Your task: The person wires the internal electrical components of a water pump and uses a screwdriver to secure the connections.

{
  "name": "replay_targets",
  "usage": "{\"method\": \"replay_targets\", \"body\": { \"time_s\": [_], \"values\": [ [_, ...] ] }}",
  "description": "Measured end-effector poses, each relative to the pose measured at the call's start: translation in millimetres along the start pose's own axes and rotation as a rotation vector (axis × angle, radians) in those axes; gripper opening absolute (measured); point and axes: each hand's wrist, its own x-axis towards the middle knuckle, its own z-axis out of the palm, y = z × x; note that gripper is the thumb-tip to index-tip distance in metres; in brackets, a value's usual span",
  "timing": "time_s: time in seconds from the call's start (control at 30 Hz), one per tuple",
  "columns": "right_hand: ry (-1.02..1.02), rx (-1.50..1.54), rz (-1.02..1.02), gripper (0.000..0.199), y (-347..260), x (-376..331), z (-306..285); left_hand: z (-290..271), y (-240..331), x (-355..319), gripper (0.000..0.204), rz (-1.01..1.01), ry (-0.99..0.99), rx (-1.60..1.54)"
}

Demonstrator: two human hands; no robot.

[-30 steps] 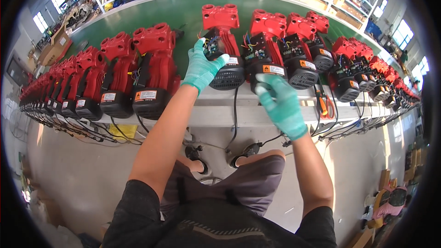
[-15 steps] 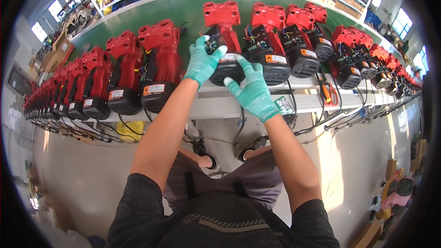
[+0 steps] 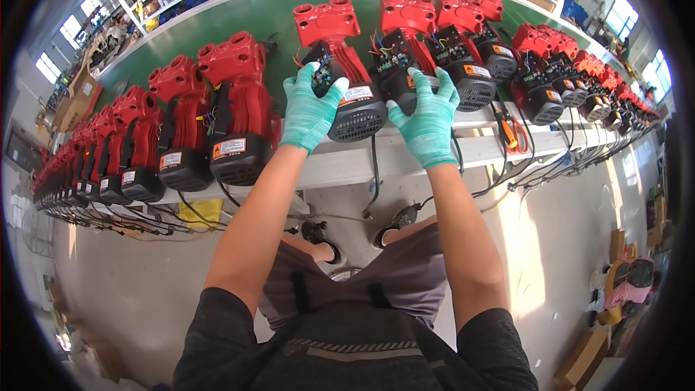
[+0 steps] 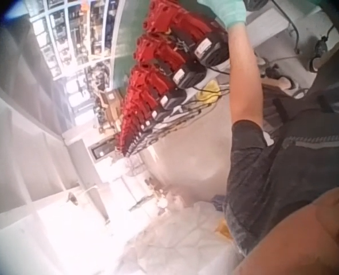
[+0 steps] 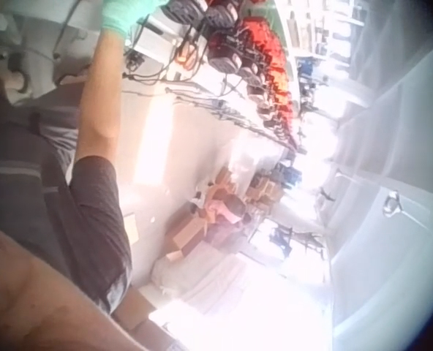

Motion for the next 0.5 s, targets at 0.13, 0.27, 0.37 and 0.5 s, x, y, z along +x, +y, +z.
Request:
{"method": "replay_targets", "body": {
  "time_s": [0.13,0.27,0.37,0.5],
  "values": [
    [0.043,0.033,-0.01,0.073,7,12,0,-4,4,2,0.075,0.007,-0.022,0.083],
    [-0.001,0.0,-0.021,0.075,14,2,1,-12,12,10,0.072,0.048,-0.099,0.144],
    [-0.004,0.015,-0.038,0.074,14,-5,-1,-17,7,18,0.072,0.06,-0.113,0.185],
    [0.065,-0.193,-0.124,0.061,-8,-21,-16,-19,1,17,0.074,0.059,-0.142,0.215]
  ]
}}
